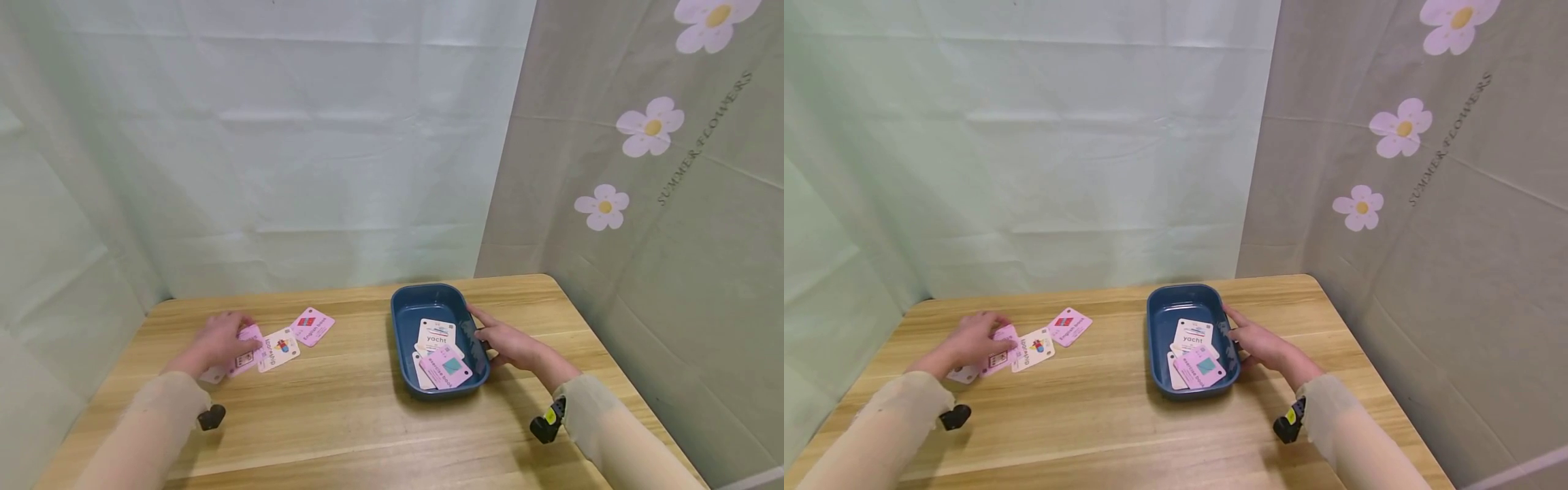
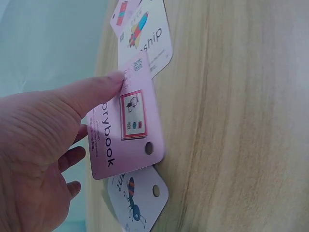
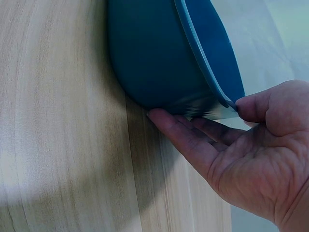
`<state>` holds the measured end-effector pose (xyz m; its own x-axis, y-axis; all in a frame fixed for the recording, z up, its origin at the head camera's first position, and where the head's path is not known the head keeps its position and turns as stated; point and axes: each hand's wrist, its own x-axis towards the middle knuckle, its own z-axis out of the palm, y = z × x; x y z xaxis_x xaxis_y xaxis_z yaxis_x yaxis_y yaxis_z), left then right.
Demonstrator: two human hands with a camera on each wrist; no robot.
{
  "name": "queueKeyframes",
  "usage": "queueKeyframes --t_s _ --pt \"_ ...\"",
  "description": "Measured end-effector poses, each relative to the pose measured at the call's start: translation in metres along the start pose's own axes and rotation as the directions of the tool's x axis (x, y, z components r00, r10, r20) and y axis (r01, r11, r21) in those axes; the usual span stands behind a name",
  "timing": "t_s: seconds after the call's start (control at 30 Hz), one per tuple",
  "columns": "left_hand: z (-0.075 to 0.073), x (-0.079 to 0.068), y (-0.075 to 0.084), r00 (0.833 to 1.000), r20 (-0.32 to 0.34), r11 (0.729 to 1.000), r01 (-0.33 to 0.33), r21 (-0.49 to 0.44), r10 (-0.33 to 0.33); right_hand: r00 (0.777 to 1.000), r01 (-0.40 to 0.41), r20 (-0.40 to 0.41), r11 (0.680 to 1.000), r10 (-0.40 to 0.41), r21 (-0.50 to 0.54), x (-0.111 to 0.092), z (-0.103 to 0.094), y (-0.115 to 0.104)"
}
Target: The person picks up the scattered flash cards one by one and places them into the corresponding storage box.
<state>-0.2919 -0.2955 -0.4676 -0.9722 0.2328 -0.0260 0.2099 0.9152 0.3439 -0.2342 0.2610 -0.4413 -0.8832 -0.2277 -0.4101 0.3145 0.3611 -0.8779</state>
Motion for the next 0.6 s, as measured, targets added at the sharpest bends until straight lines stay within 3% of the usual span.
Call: queueKeyframes --t_s 0.6 --pt "-0.017 -0.007 -0.009 1.000 0.020 0.999 0.017 -0.047 -0.017 1.000 0.009 0.004 1.000 -0.009 -0.020 0.001 0.000 0.001"
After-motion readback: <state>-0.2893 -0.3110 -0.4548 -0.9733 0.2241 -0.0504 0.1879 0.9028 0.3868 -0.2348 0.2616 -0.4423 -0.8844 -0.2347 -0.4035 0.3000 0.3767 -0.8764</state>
